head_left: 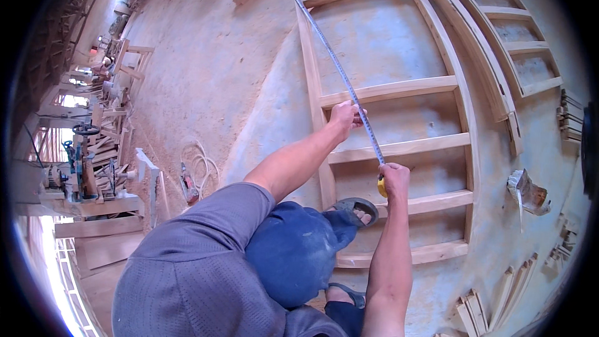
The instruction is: The person measures a wooden frame with a tape measure, marks it, and uses a hammer to adjust the frame. The person repeats these actions multiple times to ensure proper alignment and fit.
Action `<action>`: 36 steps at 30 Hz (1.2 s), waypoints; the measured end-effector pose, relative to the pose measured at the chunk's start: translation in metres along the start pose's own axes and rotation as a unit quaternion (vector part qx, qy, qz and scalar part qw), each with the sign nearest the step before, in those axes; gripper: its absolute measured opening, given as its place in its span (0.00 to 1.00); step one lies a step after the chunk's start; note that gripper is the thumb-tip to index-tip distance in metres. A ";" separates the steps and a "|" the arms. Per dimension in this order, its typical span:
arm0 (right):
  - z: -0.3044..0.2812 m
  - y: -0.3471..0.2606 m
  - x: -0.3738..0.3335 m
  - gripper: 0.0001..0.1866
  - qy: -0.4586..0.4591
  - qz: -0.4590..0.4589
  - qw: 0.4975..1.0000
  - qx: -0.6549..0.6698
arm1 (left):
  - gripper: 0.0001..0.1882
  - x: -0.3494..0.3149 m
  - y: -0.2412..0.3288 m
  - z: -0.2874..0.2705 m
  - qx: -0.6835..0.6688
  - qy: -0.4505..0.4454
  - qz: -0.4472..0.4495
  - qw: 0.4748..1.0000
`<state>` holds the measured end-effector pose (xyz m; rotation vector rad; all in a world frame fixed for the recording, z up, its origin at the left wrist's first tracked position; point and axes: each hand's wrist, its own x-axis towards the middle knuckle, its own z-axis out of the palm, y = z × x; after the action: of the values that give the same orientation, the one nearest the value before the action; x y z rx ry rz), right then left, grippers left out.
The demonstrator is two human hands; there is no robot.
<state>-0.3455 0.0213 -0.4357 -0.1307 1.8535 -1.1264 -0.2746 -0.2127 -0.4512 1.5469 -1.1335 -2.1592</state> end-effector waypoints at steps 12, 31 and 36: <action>0.001 0.004 -0.016 0.12 0.010 0.004 0.999 0.035 | 0.07 -0.009 -0.011 -0.020 -0.006 0.027 -0.016 0.999; -0.302 0.201 -0.189 0.15 0.371 0.044 0.905 -0.203 | 0.06 -0.035 -0.021 -0.058 0.223 -0.152 -0.070 0.960; -0.336 0.216 -0.172 0.15 0.449 0.042 0.836 -0.312 | 0.11 -0.050 -0.025 -0.051 0.266 -0.114 -0.075 0.954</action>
<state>-0.4268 0.4485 -0.4346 0.1445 2.9961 -0.4640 -0.2033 -0.1883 -0.4415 1.6557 -1.8516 -2.2974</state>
